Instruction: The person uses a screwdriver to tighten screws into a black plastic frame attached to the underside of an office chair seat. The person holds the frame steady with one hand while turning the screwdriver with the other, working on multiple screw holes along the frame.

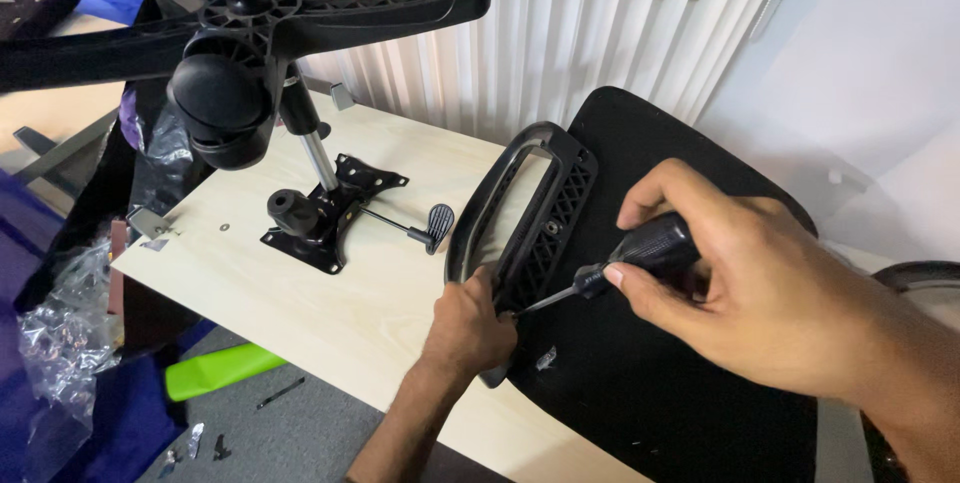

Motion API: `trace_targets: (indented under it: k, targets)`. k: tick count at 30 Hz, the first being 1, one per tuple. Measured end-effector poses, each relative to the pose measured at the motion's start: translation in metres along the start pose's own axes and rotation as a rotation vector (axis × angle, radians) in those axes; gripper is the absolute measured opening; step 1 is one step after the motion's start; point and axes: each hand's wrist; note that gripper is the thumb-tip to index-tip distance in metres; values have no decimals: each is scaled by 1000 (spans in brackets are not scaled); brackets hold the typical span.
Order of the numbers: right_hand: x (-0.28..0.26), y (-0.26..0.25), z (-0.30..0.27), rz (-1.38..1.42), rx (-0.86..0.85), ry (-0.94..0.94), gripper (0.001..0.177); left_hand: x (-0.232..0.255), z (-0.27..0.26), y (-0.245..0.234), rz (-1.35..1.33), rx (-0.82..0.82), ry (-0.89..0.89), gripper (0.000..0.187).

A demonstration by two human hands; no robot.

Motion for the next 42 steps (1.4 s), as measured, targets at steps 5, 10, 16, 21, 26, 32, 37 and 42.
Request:
trace_targets:
  k: [5,10,16,21,26,32,37,42]
  targets:
    - [6,4,1,95,168,-366,42,-1,8,1,-26,1,-10,45]
    - [-8,-3,0,-60,18,75,49,-4,7,1,-38,24,-21,44]
    - [-24,-7,-7,-284,63,94,45,-8,5,4,-79,73,65,47]
    - [-19,-4,-5,-446,110,186,52,-12,10,1,-8,-1,37,43]
    - [-10,0,-5,-162,164,22,45,-12,7,-1,-6,18,82,44]
    - [-5,5,-11,131,136,-221,44,-10,7,-3,1,-5,49,45]
    - [-10,-1,-17,43,115,-126,35,-16,10,-4,-26,-2,76,41]
    - [-12,-3,-18,-95,146,-35,39,-27,22,-9,-57,-15,153,42]
Point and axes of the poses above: each hand's wrist, its own z-axis towards the middle knuckle, its own y-axis out of the palm, x = y × z, and after that the axes turned 7 degrees about -z, right-handed
